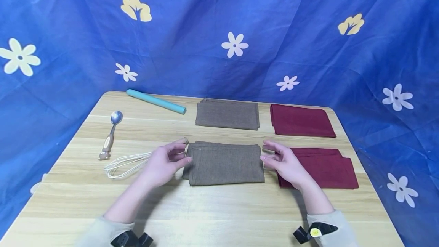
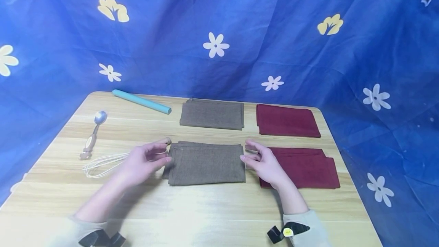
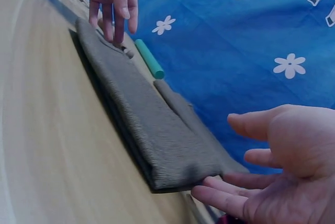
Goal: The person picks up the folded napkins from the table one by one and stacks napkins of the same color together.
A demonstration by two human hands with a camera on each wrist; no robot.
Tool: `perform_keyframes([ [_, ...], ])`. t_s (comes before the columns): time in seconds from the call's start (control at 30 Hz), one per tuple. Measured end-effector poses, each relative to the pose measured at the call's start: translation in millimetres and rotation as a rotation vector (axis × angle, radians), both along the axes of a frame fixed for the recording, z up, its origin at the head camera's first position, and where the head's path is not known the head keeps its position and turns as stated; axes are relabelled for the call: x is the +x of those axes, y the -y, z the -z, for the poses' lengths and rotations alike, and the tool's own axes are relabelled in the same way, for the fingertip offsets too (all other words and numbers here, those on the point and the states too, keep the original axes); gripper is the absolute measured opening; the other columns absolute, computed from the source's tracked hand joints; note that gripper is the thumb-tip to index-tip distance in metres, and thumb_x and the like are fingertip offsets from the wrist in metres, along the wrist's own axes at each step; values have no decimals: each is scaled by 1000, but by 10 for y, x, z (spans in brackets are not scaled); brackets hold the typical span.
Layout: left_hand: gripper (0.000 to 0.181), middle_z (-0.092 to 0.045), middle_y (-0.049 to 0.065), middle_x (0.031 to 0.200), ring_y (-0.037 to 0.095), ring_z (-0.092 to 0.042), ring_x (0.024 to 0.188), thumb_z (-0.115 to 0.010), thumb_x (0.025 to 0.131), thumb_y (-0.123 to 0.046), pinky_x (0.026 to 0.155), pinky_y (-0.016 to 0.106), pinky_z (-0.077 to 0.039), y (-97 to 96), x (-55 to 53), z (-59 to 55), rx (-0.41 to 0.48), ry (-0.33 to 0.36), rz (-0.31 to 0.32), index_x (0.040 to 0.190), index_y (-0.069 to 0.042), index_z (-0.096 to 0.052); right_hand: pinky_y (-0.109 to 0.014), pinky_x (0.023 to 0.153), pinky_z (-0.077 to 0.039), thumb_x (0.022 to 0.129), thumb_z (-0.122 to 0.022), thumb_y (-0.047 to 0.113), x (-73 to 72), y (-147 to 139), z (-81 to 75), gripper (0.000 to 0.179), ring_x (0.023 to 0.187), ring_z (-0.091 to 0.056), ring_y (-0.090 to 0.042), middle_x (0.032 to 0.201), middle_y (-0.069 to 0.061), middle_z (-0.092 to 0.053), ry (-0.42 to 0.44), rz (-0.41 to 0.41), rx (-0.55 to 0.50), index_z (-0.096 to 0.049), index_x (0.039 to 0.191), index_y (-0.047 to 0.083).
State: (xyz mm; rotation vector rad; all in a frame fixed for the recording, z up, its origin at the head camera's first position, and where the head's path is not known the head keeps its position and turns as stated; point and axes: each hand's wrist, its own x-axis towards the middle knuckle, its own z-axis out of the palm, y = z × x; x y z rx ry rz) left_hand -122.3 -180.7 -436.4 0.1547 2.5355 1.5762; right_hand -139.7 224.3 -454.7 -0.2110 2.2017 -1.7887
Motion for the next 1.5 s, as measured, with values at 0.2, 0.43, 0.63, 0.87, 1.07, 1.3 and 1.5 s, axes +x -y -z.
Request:
perform_keyframes([
  [0.2, 62, -58, 27, 145, 41, -67, 120, -82, 95, -12, 101, 45, -56, -90, 4, -8, -22, 12, -18, 146, 10, -54, -38, 92, -61, 100, -74, 10, 3, 53, 53, 67, 119, -68, -34, 147, -28, -54, 24, 29, 50, -42, 157, -5],
  [0.43, 76, -62, 30, 136, 39, -66, 119, -85, 89, -7, 102, 46, -55, -177, -23, 23, -15, 51, -72, 153, 10, -46, -35, 89, -61, 100, -74, 8, -4, 68, 73, 64, 118, -68, -33, 142, -29, -58, 10, 40, 74, -44, 155, -6],
  [0.63, 87, -65, 23, 121, 29, -65, 108, -86, 87, -2, 93, 34, -57, -223, -43, 57, 36, 113, -92, 157, 12, -35, -28, 89, -59, 99, -75, 8, -4, 74, 90, 65, 116, -69, -32, 141, -29, -59, -2, 39, 90, -45, 154, -8],
  [0.87, 52, -53, 3, 87, 15, -50, 80, -83, 89, 0, 65, 23, -46, -263, -67, 125, 94, 139, -70, 132, 16, -57, -24, 88, -56, 97, -75, 3, -13, 99, 116, 62, 115, -68, -33, 139, -29, -60, 13, 42, 69, -47, 150, -11],
  [1.07, 31, -61, 4, 87, 16, -55, 82, -82, 90, -1, 69, 25, -48, -268, -77, 154, 12, 89, -72, 117, 9, -70, -21, 85, -55, 95, -77, 1, -18, 142, 116, 58, 107, -68, -25, 131, -26, -63, 22, 54, 82, -52, 146, -13],
  [1.3, 26, -74, 7, 99, 19, -67, 90, -80, 93, -3, 83, 34, -55, -229, -53, 135, -30, -13, -24, 117, 4, -72, -21, 82, -56, 95, -77, 0, -5, 134, 108, 58, 102, -67, -22, 125, -25, -64, 16, 32, 87, -53, 145, -14],
  [1.5, 53, -68, 20, 125, 29, -66, 106, -80, 94, -5, 91, 36, -56, -180, -41, 128, 4, 21, -12, 139, 12, -58, -30, 85, -60, 97, -74, -1, 27, 119, 111, 60, 110, -69, -29, 132, -28, -65, 30, 3, 45, -50, 150, -9],
])
